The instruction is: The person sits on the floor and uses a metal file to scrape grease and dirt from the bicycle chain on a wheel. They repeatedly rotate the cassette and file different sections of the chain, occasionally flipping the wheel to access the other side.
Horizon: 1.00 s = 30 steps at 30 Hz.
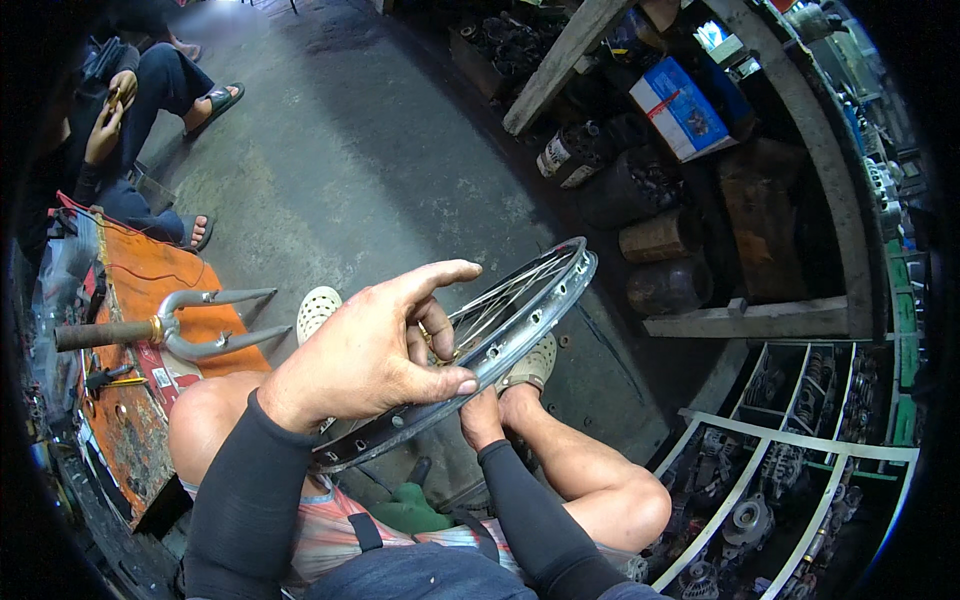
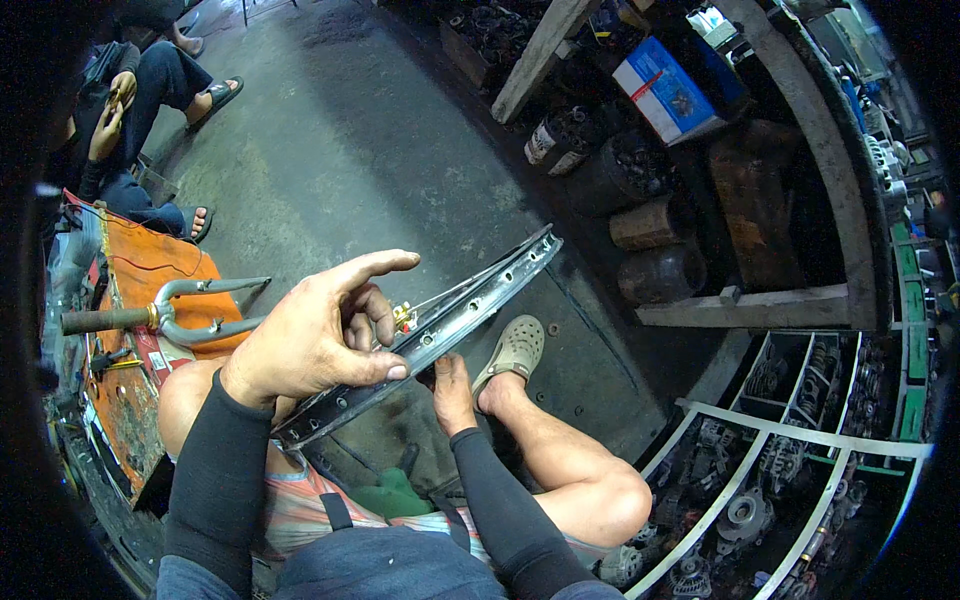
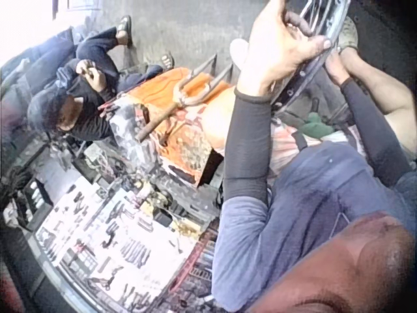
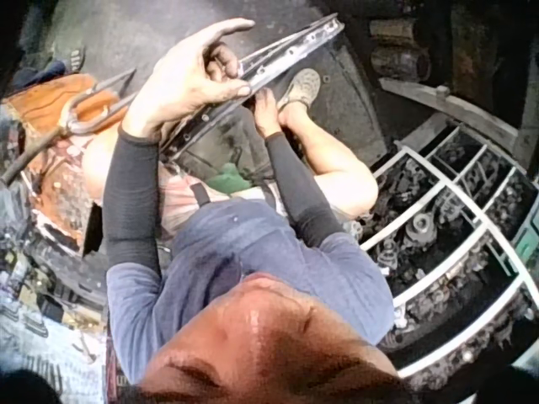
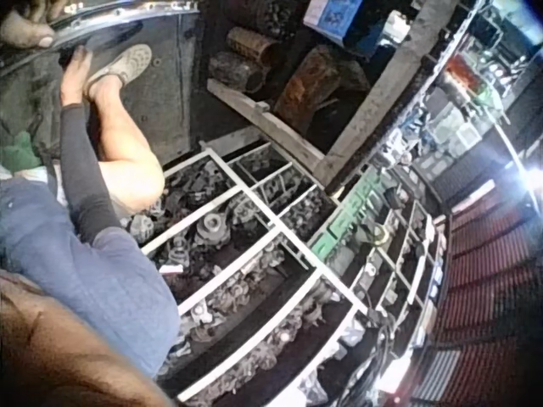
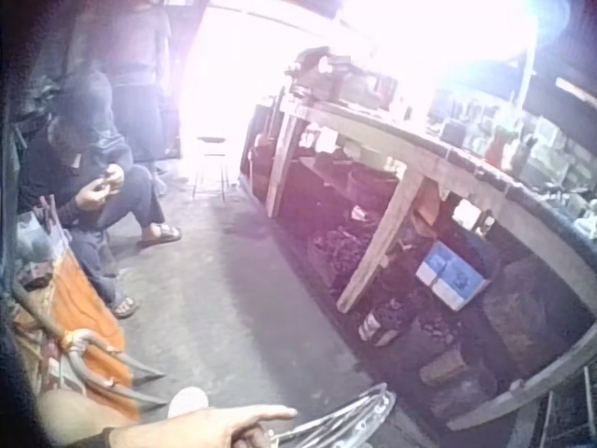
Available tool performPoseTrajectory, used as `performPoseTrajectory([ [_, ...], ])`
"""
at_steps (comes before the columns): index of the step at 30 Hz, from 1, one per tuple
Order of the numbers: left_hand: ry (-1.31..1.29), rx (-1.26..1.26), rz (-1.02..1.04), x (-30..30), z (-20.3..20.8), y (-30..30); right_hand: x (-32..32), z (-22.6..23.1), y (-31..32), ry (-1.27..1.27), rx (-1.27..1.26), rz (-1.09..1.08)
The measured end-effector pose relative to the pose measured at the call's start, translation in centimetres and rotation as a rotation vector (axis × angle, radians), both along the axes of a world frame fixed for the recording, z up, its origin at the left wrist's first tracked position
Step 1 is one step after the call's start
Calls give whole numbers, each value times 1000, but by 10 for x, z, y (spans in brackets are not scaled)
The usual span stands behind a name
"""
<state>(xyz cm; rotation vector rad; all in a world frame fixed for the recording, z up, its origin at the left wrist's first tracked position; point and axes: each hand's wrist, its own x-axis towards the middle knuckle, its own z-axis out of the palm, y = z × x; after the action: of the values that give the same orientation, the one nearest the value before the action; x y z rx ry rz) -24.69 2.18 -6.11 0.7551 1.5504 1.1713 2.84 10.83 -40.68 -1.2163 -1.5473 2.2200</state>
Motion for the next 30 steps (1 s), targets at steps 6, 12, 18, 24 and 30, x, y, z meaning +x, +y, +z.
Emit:
performPoseTrajectory([
  [6,-8,-17,-50,2,0,6,11,-9,-5,57,-91,-41],
  [12,18,5,-51,5,-5,9,14,-2,8,-130,220,126],
  [18,61,24,49,8,-9,14,-22,52,11,-19,-54,-54],
  [24,242,-6,145,26,-12,8,-22,57,7,11,-116,-87],
  [30,699,45,-82,71,12,-67,4,28,-6,54,-302,-215],
])
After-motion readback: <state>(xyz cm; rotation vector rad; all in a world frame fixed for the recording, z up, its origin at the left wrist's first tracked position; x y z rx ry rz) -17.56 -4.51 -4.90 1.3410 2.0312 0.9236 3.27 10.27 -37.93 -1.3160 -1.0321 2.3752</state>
